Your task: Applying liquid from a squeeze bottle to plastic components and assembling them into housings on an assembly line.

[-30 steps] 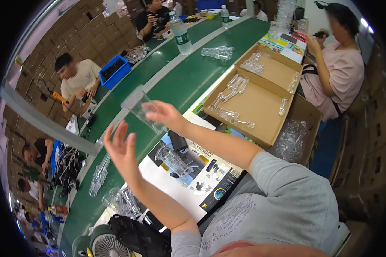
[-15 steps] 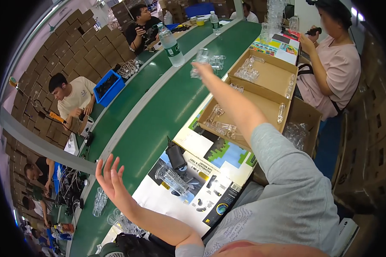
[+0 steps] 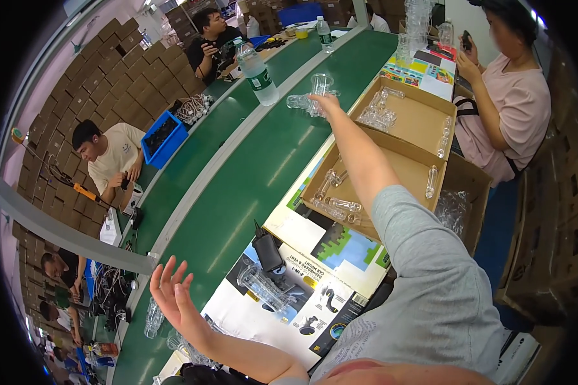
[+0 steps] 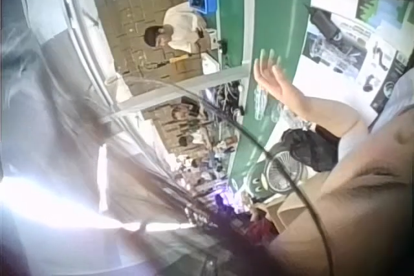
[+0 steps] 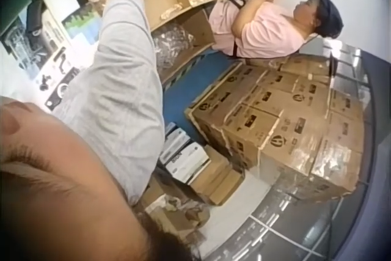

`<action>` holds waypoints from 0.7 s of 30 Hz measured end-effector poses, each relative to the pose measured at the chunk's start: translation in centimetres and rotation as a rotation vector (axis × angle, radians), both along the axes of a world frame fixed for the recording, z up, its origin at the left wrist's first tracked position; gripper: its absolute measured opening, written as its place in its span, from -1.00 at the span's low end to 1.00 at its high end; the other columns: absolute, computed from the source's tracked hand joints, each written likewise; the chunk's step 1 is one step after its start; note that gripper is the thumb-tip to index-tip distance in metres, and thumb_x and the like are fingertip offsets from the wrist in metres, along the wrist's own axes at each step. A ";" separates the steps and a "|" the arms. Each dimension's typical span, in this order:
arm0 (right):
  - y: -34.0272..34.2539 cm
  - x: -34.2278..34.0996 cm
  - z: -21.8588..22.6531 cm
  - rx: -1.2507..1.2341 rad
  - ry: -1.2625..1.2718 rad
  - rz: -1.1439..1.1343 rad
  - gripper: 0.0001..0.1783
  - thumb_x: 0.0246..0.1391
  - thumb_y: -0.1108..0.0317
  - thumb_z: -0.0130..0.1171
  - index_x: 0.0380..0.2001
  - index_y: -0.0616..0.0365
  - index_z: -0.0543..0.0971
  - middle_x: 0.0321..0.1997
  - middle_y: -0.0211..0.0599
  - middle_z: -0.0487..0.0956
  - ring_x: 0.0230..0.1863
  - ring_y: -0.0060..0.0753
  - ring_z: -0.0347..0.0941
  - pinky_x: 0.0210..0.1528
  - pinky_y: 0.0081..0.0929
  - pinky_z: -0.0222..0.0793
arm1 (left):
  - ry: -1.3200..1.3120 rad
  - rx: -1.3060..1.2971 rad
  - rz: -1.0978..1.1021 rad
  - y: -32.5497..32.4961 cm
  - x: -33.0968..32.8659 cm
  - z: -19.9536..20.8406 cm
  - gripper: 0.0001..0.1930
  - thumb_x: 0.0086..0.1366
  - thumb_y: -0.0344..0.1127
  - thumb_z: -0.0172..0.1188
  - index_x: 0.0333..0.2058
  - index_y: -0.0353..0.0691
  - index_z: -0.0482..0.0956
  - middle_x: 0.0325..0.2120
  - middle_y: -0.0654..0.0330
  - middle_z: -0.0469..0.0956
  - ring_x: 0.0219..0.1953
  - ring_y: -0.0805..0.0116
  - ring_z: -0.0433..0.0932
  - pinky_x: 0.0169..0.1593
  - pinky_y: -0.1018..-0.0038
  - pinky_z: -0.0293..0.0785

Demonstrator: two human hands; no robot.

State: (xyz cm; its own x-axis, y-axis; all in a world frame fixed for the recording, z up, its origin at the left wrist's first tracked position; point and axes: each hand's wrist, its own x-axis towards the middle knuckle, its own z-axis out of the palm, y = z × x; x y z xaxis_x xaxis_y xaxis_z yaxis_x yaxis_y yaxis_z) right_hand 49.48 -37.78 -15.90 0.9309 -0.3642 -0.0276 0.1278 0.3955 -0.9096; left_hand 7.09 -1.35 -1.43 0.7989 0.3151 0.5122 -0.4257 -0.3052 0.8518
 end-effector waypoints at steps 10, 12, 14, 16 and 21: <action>3.3 0.7 -1.9 -0.014 -0.006 -0.135 -0.68 -0.37 0.47 0.37 -0.43 0.22 0.51 -0.48 -0.30 0.52 -0.51 -0.42 0.43 -0.51 -0.44 0.34 | -0.028 -0.045 -0.056 -0.3 -0.2 0.0 -0.59 0.26 -0.30 -0.08 0.06 -0.32 0.24 0.01 -0.06 0.35 0.00 0.16 0.40 0.01 0.33 0.32; 8.8 -1.9 -0.4 0.110 0.033 -0.101 -0.70 -0.44 0.46 0.36 -0.51 0.24 0.51 -0.52 -0.28 0.51 -0.50 -0.42 0.42 -0.49 -0.41 0.33 | -0.044 -0.042 -0.008 1.0 -1.1 0.0 -0.58 0.26 -0.28 -0.07 0.07 -0.33 0.24 0.01 -0.07 0.35 0.01 0.15 0.39 0.02 0.32 0.32; 9.2 -3.2 2.0 0.066 0.041 0.002 -0.70 -0.43 0.44 0.36 -0.49 0.22 0.53 -0.52 -0.31 0.50 -0.52 -0.42 0.41 -0.47 -0.41 0.35 | -0.043 -0.068 -0.040 0.5 -0.5 -0.1 -0.56 0.27 -0.26 -0.06 0.08 -0.34 0.23 0.01 -0.07 0.34 0.02 0.15 0.39 0.02 0.32 0.32; 13.4 -6.6 4.9 0.116 -0.066 0.214 -0.74 -0.30 0.45 0.31 -0.41 0.20 0.54 -0.48 -0.32 0.53 -0.49 -0.47 0.43 -0.42 -0.44 0.38 | -0.031 -0.075 -0.024 1.2 -0.5 -0.2 -0.54 0.27 -0.24 -0.06 0.09 -0.34 0.22 0.02 -0.07 0.34 0.02 0.14 0.39 0.02 0.31 0.31; 19.4 -14.1 11.9 -0.056 -0.301 0.523 -0.62 -0.30 0.45 0.37 -0.30 0.16 0.52 -0.32 -0.37 0.56 -0.29 -0.52 0.47 -0.21 -0.53 0.36 | 0.078 -0.231 -0.231 1.3 1.5 -1.5 -0.49 0.36 -0.15 -0.15 0.18 -0.33 0.12 0.12 -0.07 0.24 0.19 0.14 0.22 0.18 0.26 0.16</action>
State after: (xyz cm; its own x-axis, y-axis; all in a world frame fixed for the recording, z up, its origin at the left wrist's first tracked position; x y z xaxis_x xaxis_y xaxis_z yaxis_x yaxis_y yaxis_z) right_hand 35.43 -18.41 -3.97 0.9509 0.1503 0.2707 0.1843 0.4280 -0.8848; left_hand 8.55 -0.09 -2.88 0.8969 0.2217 0.3826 -0.3918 -0.0027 0.9200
